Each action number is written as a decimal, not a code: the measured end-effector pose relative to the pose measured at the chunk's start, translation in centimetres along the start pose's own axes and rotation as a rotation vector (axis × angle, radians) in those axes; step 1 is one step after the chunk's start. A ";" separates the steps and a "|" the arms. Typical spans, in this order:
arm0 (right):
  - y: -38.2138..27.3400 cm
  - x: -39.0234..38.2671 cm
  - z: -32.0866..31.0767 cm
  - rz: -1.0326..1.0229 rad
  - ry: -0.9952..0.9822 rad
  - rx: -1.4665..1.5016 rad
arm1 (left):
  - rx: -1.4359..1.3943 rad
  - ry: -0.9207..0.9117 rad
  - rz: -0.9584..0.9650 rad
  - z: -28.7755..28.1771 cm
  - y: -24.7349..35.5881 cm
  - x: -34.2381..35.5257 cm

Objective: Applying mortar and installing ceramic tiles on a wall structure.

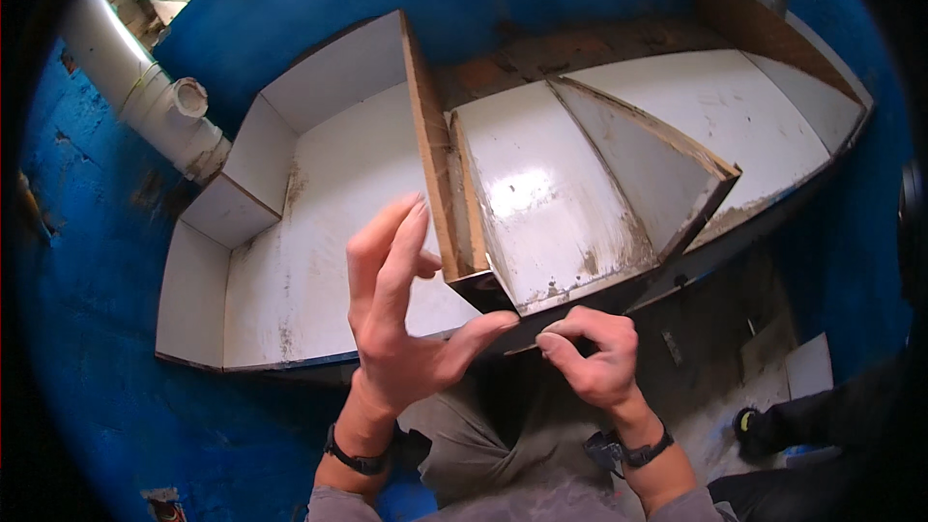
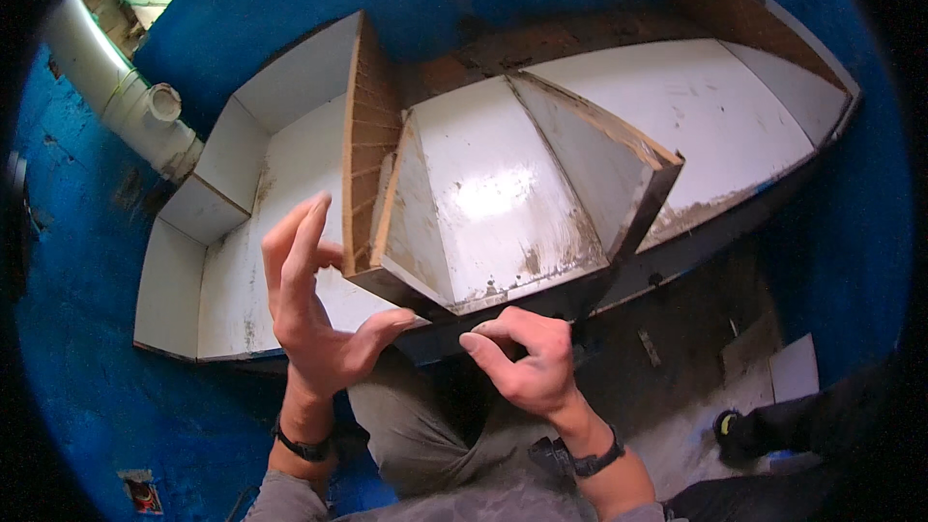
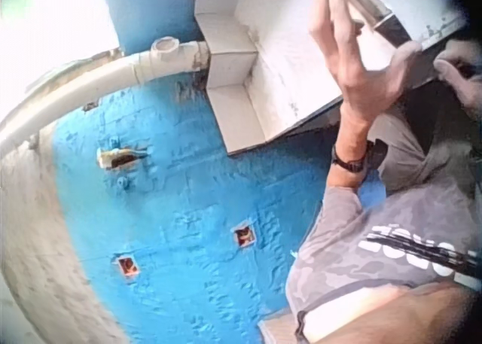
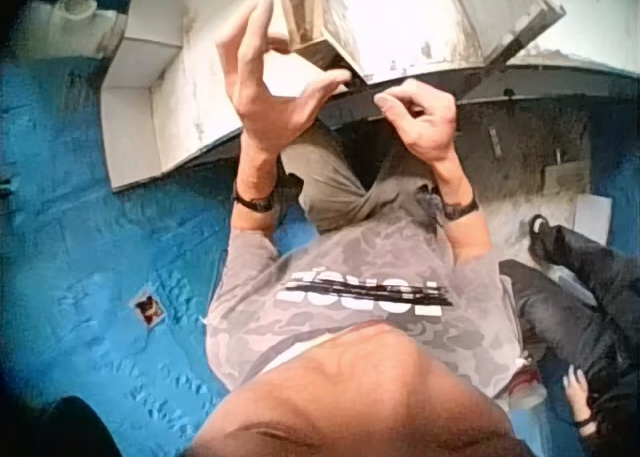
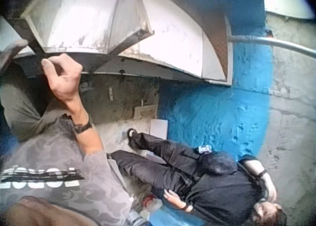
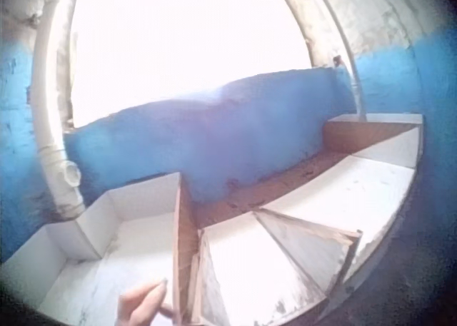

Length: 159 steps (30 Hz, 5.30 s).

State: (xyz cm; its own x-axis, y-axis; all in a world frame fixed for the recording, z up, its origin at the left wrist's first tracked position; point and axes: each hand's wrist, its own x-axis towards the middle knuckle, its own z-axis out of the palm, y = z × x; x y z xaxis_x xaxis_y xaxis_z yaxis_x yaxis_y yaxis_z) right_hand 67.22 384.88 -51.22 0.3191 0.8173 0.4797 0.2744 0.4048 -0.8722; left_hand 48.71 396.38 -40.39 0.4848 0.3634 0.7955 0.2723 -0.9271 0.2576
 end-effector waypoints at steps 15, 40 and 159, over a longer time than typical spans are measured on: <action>0.8 5.1 0.2 -0.295 -0.361 -0.343 | -0.244 -0.031 -0.369 5.6 -0.2 -9.4; 1.1 4.9 0.4 -0.407 -0.338 -0.421 | -0.100 0.130 -0.245 6.7 -0.3 -9.7; 1.9 20.1 4.8 0.567 -0.279 0.145 | 0.062 0.153 -0.318 6.9 0.7 -11.2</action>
State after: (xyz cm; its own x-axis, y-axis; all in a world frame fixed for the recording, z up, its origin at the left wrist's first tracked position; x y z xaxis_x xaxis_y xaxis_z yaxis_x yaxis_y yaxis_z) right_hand 69.82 404.01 -43.71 0.1253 0.9885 -0.0844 0.0010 -0.0852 -0.9964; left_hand 49.17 392.29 -52.90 0.2387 0.6110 0.7548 0.4417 -0.7605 0.4760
